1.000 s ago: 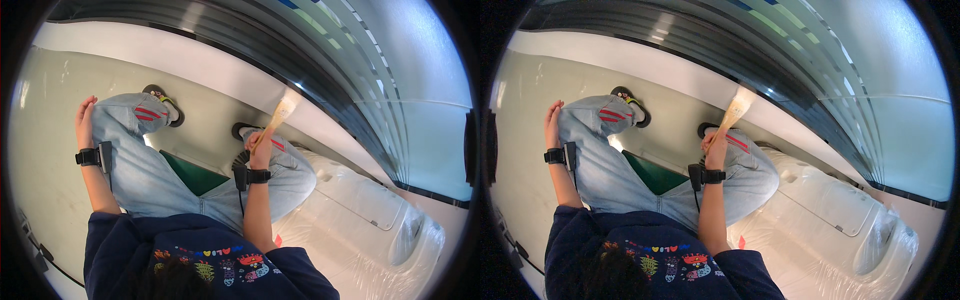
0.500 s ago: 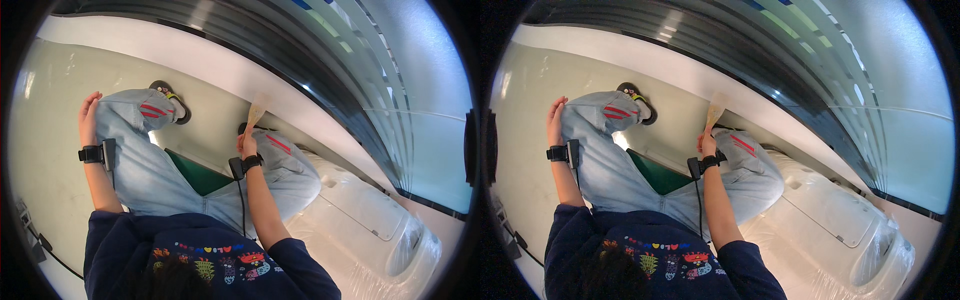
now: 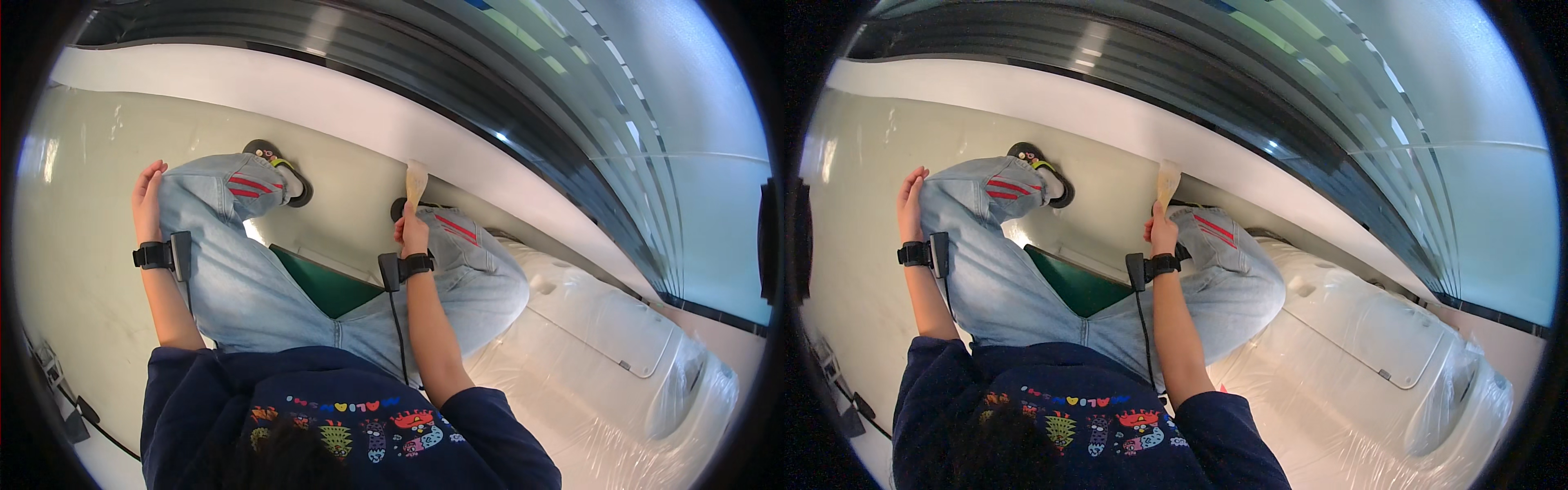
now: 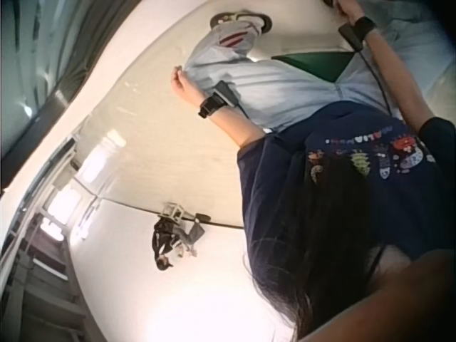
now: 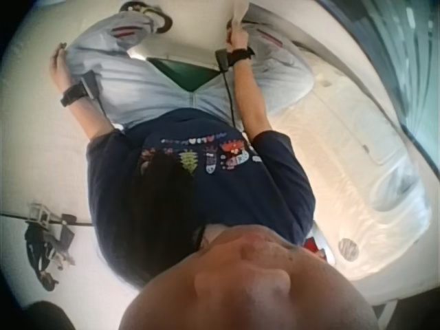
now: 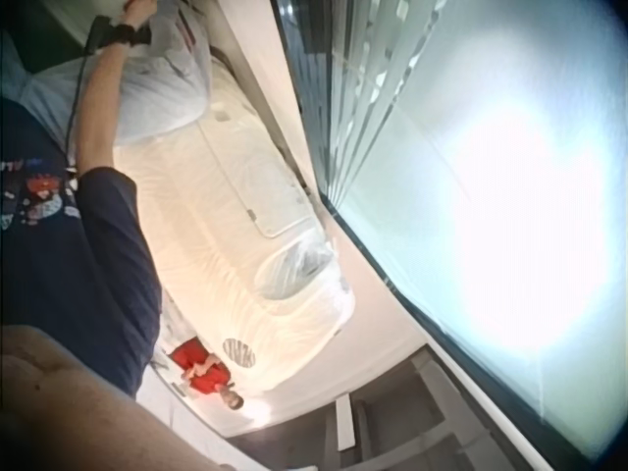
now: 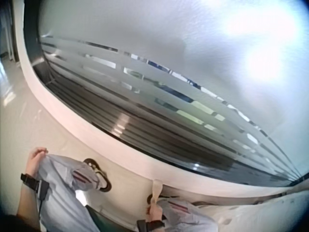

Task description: Painting a wall using a brush.

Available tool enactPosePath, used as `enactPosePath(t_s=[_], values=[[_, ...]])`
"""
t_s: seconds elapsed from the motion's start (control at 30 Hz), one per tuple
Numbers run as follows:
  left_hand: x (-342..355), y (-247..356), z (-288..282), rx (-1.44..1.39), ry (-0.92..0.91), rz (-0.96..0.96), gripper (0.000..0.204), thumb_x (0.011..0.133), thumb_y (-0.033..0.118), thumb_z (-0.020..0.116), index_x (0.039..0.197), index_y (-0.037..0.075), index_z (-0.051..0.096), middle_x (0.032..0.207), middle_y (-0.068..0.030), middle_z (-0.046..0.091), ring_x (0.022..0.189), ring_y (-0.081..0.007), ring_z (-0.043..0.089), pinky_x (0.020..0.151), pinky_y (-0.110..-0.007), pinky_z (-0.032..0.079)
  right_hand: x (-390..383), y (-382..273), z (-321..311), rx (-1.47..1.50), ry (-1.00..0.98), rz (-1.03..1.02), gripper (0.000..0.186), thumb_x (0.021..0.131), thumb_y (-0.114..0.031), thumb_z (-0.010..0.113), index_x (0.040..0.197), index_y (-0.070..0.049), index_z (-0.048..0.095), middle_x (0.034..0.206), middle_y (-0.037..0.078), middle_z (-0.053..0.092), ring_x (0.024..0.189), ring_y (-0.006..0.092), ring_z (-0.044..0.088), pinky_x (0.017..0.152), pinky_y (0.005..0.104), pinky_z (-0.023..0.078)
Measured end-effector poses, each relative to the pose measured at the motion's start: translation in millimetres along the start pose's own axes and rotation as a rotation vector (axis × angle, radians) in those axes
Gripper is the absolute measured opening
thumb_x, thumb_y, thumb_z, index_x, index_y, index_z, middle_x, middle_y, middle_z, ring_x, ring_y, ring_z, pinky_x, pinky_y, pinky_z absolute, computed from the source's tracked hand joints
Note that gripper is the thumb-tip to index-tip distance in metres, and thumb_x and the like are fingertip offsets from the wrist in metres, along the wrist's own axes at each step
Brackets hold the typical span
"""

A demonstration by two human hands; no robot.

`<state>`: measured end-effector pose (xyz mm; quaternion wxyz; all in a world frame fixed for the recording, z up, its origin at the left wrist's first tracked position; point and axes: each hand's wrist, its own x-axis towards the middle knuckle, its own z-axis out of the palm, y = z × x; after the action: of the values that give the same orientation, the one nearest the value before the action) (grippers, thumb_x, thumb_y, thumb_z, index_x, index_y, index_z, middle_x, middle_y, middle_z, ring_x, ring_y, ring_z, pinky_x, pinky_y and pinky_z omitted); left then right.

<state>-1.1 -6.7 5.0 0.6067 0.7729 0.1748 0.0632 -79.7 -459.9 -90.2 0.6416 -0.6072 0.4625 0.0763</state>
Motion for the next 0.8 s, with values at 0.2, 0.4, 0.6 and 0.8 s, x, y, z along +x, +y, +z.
enactPosePath(t_s=[0.2,0.4,0.6,0.8], values=[[-0.1,-0.5,-0.4,-0.007,0.014,0.010,0.026,0.084,0.017,0.047,0.105,0.003,0.053,0.105,-0.0080,0.056,0.104,-0.0141,0.047,0.093,-0.026,0.029,-62.9,-42.7,-6.8,0.071,0.042,-0.252,0.047,0.079,-0.045,0.052,0.053,-0.006,0.046,0.048,0.001,0.044,0.039,0.0096,0.041,0.038,0.0210,0.032],[-0.1,-0.1,-0.6,-0.017,0.017,0.004,0.027,0.084,0.018,0.047,0.105,0.003,0.053,0.105,-0.0082,0.055,0.105,-0.0143,0.046,0.094,-0.026,0.028,-101.1,-72.2,-3.2,0.047,0.045,-0.523,0.048,0.087,-0.039,0.042,0.052,-0.006,0.045,0.048,0.001,0.042,0.040,0.0085,0.039,0.038,0.0206,0.030],[-7.4,10.5,5.2,-0.023,0.035,-0.004,0.026,0.084,0.018,0.047,0.104,0.002,0.054,0.106,-0.0083,0.055,0.105,-0.0141,0.046,0.093,-0.026,0.028,-85.8,-62.4,15.4,0.145,-0.106,-0.480,0.051,0.088,-0.045,0.033,0.055,-0.007,0.044,0.050,0.001,0.041,0.043,0.0085,0.039,0.041,0.0208,0.031],[-5.9,9.5,2.5,-0.040,0.034,-0.004,0.027,0.084,0.017,0.046,0.105,0.002,0.053,0.106,-0.0079,0.055,0.105,-0.0140,0.046,0.093,-0.025,0.029,-32.7,-27.0,41.7,0.122,-0.231,-0.505,0.053,0.087,-0.047,0.033,0.055,-0.007,0.045,0.051,0.000,0.041,0.047,0.0090,0.039,0.044,0.0222,0.029]])
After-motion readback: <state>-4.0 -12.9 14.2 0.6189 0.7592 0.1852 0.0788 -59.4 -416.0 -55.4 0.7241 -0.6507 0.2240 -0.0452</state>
